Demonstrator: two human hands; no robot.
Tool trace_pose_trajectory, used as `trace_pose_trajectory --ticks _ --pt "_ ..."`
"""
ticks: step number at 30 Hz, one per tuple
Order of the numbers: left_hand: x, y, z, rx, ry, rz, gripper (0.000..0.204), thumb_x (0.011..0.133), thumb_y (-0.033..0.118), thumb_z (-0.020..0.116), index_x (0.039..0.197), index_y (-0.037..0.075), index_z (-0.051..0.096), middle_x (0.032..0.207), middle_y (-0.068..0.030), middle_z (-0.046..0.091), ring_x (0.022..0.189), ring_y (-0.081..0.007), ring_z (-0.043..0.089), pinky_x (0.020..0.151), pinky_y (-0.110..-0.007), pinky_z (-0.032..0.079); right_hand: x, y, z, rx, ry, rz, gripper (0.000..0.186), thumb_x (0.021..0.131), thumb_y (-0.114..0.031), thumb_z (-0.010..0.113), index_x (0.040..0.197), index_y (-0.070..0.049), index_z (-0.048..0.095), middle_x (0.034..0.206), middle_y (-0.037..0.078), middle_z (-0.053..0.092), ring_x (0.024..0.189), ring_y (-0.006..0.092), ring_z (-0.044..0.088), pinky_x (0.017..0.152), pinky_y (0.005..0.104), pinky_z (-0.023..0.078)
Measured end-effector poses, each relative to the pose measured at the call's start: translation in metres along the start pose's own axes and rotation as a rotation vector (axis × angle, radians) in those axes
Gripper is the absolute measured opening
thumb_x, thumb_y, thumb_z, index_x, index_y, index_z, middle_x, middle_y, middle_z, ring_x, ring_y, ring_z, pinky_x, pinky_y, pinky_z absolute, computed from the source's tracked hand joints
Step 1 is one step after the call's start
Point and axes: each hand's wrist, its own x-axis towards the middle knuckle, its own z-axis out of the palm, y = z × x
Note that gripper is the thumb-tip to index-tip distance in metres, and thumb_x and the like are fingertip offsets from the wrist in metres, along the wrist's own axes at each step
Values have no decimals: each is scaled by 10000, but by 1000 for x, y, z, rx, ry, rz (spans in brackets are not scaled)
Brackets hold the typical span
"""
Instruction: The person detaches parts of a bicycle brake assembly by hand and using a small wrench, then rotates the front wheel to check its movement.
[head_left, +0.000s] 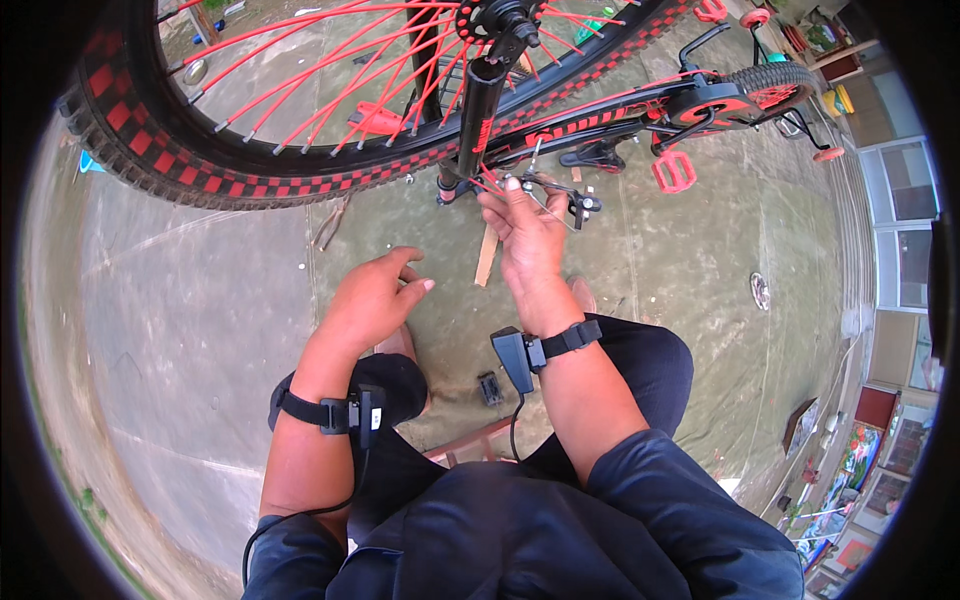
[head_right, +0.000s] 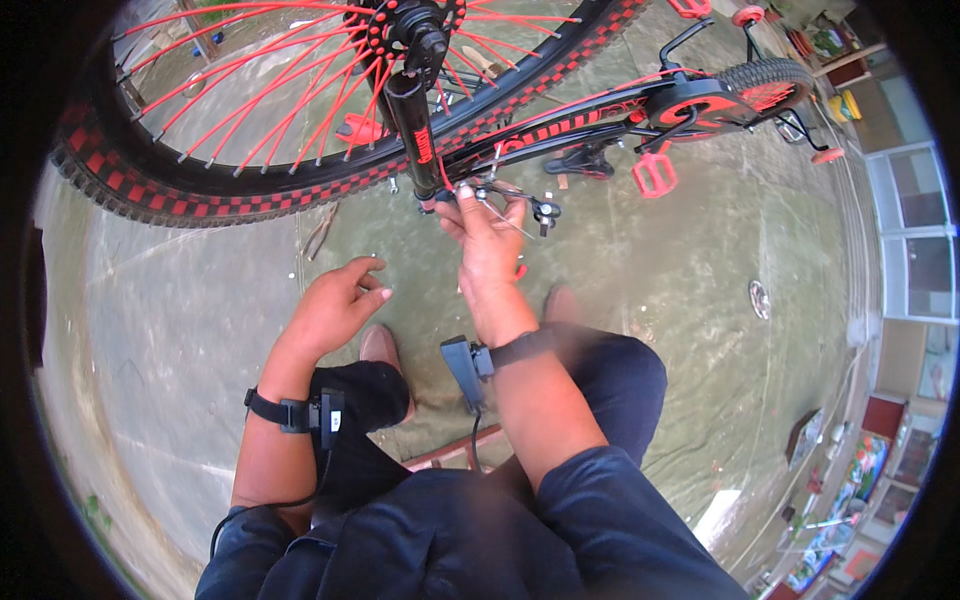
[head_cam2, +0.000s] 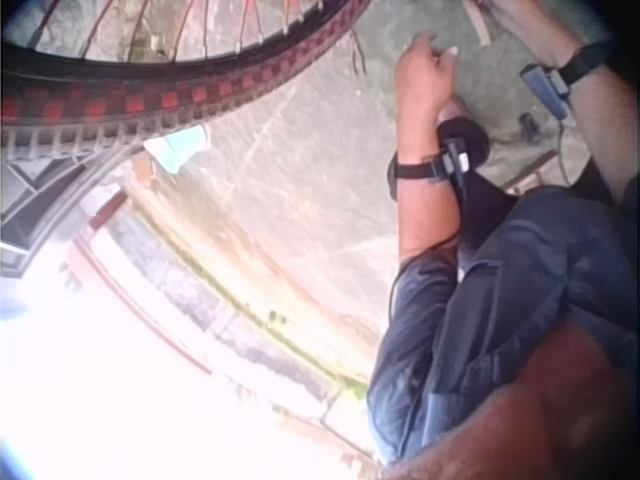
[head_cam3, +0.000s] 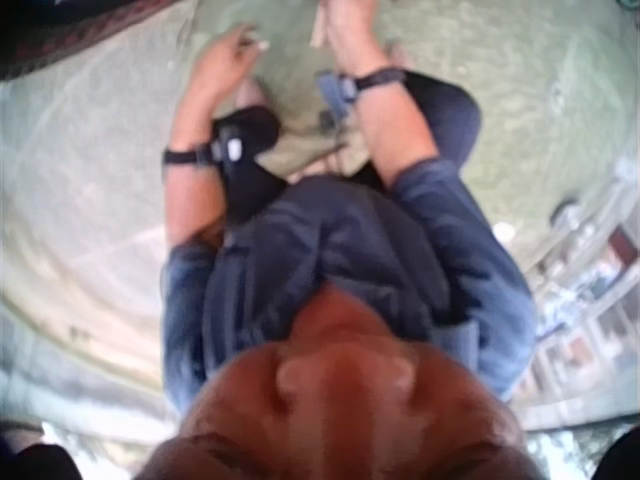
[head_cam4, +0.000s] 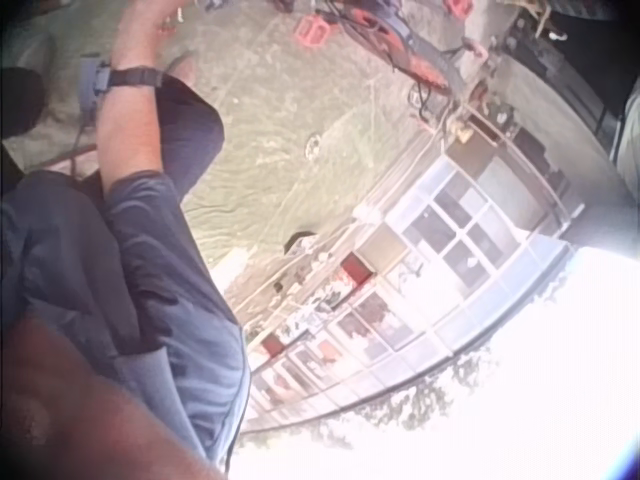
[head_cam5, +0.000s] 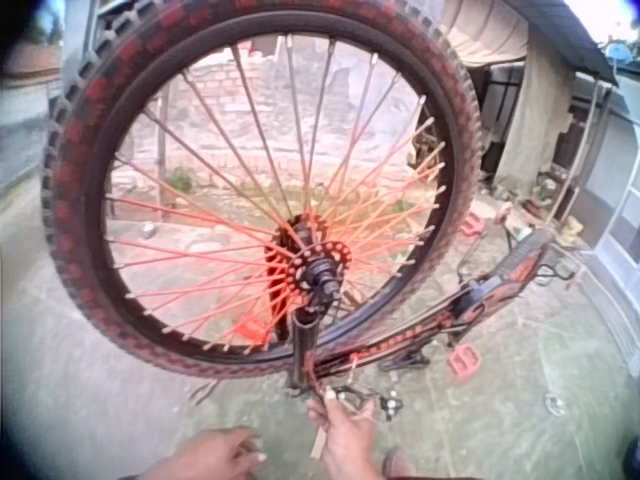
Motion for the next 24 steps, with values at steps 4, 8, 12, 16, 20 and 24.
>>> trace_pose_trajectory --ticks 4,8,12,16,20,24 --pt "-3 -1 -1 1 10 20 388 861 209 661 1176 2 571 937 -172 702 801 -317 687 709 -395 517 -5 5 4 -26 -17 -46 440 893 -92 682 1190 -115 357 1045 133 654 760 218 707 594 269 545" --pt "-3 -2 1 -7 15 28 390 855 233 662 1157 2 577 911 -171 706 816 -348 676 713 -421 510 -4 7 -3 -110 -47 -89 450 886 -53 676 1210 -103 367 1072 142 638 758 229 705 588 274 554" --pt "-3 -7 2 9 16 48 384 862 202 664 1173 0 569 937 -173 699 782 -309 688 695 -381 521 0 3 -12 -174 -67 -122 465 890 -39 664 1246 -100 372 1057 142 642 775 229 703 594 266 552" --pt "-6 -11 2 14 16 60 380 862 206 667 1171 6 573 934 -168 700 783 -306 689 699 -380 522 2 -5 -18 -205 -25 -133 463 888 -52 672 1259 -108 401 1022 130 655 801 219 694 622 268 540" --pt "-8 -8 0 25 14 55 377 861 207 669 1171 14 576 936 -156 703 781 -301 689 704 -383 523 21 -18 -26 -188 28 -153 439 881 -71 681 1258 -102 457 994 104 655 822 212 684 654 298 533" --pt "-10 -13 2 34 27 64 381 859 207 672 1175 18 577 932 -145 705 777 -301 688 705 -384 523 55 -41 -22 -204 49 -147 452 906 -86 646 1318 -64 460 1015 96 647 871 228 688 690 298 536"
